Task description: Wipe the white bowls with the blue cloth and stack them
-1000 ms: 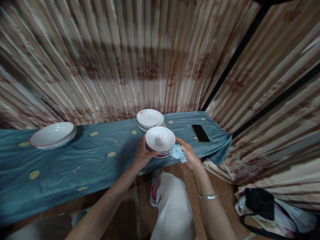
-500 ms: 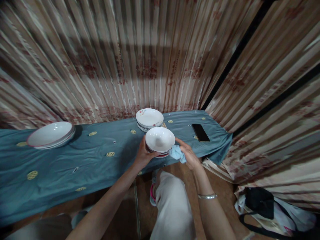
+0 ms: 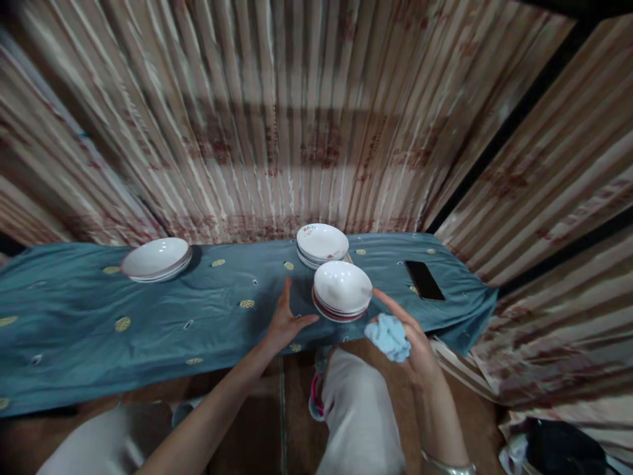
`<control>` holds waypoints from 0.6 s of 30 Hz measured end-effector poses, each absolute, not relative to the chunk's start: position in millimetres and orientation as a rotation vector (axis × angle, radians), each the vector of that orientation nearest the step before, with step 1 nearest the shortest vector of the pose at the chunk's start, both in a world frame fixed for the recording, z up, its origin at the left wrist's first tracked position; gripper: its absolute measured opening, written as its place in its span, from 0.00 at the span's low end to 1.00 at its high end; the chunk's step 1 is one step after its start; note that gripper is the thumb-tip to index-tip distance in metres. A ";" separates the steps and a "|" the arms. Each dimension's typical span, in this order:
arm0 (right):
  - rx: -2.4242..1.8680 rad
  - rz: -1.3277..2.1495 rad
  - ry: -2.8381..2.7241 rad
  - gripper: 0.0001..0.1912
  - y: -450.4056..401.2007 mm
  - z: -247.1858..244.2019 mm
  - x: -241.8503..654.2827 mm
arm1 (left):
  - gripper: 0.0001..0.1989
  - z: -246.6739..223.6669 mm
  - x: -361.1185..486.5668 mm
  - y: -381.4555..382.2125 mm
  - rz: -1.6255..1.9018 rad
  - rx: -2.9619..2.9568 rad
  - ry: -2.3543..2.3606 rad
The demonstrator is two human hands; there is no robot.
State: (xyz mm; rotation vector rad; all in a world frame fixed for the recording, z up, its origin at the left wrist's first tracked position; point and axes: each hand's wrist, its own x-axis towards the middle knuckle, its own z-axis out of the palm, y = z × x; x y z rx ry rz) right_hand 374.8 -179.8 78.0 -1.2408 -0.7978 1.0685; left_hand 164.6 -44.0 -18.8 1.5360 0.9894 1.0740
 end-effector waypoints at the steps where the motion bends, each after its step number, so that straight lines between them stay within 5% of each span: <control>1: -1.217 1.123 -0.820 0.33 -180.5 83.0 363.6 | 0.59 -18.8 153.1 -43.4 1.094 1.525 1.018; 10: -0.982 1.660 -1.062 0.30 -108.5 69.8 226.0 | 0.51 -9.3 29.9 -10.5 1.376 1.404 1.334; 18: -1.189 1.437 -1.376 0.22 -2.1 24.7 125.3 | 0.51 2.8 -76.1 35.7 1.690 1.191 1.612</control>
